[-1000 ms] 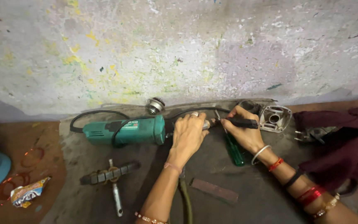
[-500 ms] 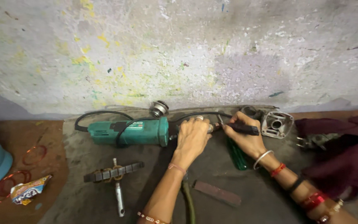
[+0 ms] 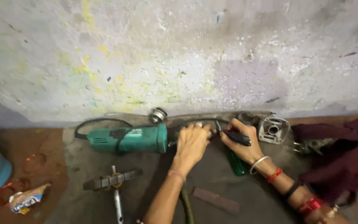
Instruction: The person uses a green-handled screwdriver to tighten a screw on a small cylindrical electrical component held in their left hand. They then use a black-handled tool to further adjust the component on a workbench cluttered with tools and parts.
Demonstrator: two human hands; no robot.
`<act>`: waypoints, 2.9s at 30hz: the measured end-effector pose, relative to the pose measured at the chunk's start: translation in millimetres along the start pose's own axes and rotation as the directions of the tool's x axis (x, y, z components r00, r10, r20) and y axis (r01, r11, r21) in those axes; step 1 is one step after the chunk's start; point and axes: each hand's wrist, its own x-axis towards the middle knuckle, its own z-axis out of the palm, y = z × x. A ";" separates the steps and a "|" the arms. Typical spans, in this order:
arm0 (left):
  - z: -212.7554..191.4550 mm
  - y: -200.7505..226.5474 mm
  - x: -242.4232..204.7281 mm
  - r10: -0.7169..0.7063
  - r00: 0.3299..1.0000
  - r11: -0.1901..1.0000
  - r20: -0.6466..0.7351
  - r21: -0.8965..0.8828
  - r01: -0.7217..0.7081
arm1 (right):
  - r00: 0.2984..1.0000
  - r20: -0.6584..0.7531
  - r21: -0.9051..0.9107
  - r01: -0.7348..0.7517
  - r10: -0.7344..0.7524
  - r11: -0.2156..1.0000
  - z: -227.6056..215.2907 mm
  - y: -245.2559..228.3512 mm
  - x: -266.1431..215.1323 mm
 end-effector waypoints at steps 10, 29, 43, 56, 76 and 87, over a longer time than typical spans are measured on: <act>-1.6 0.3 5.0 -0.110 0.951 0.994 0.289 0.034 0.105 | 1.000 -0.017 -0.032 -0.008 0.008 0.999 0.3 -3.1 -1.0; -12.5 7.6 10.0 -0.130 0.930 0.989 0.343 0.110 0.098 | 0.961 0.082 0.165 -0.275 0.265 0.947 0.9 6.1 2.2; -8.7 5.2 4.4 -0.104 0.950 0.993 0.294 0.082 0.083 | 0.996 0.060 0.114 -0.079 0.072 0.990 1.3 3.5 -4.6; -0.5 -0.6 7.6 -0.110 0.949 0.989 0.296 0.125 0.076 | 0.997 0.063 -0.013 0.054 -0.053 0.998 0.6 -5.1 1.6; -3.9 1.5 4.3 -0.130 0.958 0.991 0.255 -0.003 0.135 | 0.999 0.044 -0.013 0.025 -0.024 1.000 -1.7 4.4 -2.7; -5.9 0.0 8.7 -0.132 0.947 0.991 0.294 0.035 0.127 | 0.999 -0.006 0.095 -0.036 0.037 0.995 0.1 10.8 -1.6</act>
